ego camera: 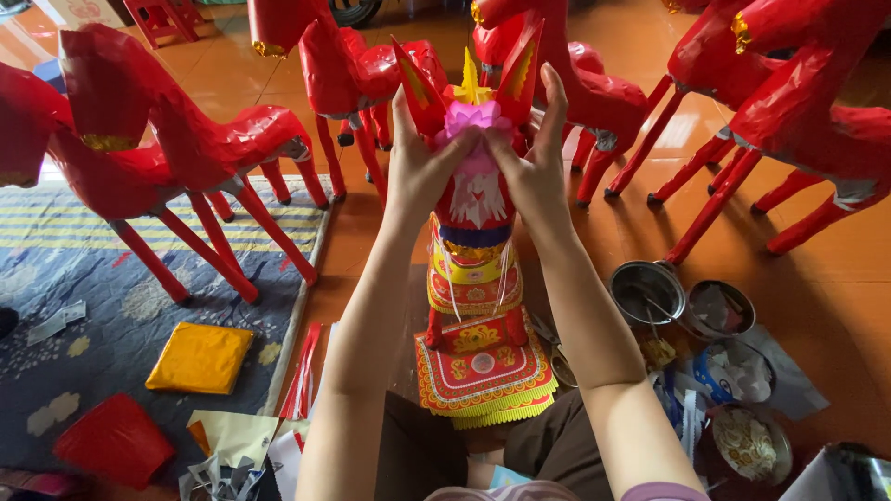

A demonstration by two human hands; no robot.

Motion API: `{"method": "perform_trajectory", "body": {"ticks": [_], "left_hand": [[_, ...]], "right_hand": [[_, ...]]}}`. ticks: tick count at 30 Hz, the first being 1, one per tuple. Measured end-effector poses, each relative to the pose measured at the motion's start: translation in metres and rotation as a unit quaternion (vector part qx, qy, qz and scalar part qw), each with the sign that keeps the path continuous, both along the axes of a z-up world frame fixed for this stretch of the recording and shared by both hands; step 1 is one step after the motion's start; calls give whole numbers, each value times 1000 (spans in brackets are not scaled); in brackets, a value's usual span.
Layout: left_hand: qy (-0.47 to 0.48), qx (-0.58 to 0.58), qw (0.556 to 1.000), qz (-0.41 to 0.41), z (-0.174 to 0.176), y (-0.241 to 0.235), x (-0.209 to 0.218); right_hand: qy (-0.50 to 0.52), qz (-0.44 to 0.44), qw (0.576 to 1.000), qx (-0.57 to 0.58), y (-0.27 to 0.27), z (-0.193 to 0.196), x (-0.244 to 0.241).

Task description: Assemble and decorate a paper-mache horse figure by cutting paper and gluing decorative elements.

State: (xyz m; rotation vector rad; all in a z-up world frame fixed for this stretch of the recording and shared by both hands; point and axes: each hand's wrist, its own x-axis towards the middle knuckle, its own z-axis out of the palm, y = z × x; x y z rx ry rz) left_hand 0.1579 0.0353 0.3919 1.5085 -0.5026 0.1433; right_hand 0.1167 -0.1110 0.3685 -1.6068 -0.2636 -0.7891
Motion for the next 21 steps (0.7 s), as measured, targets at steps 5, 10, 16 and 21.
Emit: {"method": "perform_trajectory", "body": {"ticks": [5, 10, 16, 21], "left_hand": [[57, -73, 994, -63, -2, 4, 7], [84, -107, 988, -78, 2, 5, 4], [73, -80, 992, -68, -5, 6, 8], [4, 42, 999, -22, -17, 11, 21]], "right_hand": [[3, 9, 1000, 2, -3, -1, 0], [-7, 66, 997, 45, -7, -2, -3], [-61, 78, 994, 54, -10, -11, -12], [-262, -156, 897, -321, -13, -24, -4]]}}
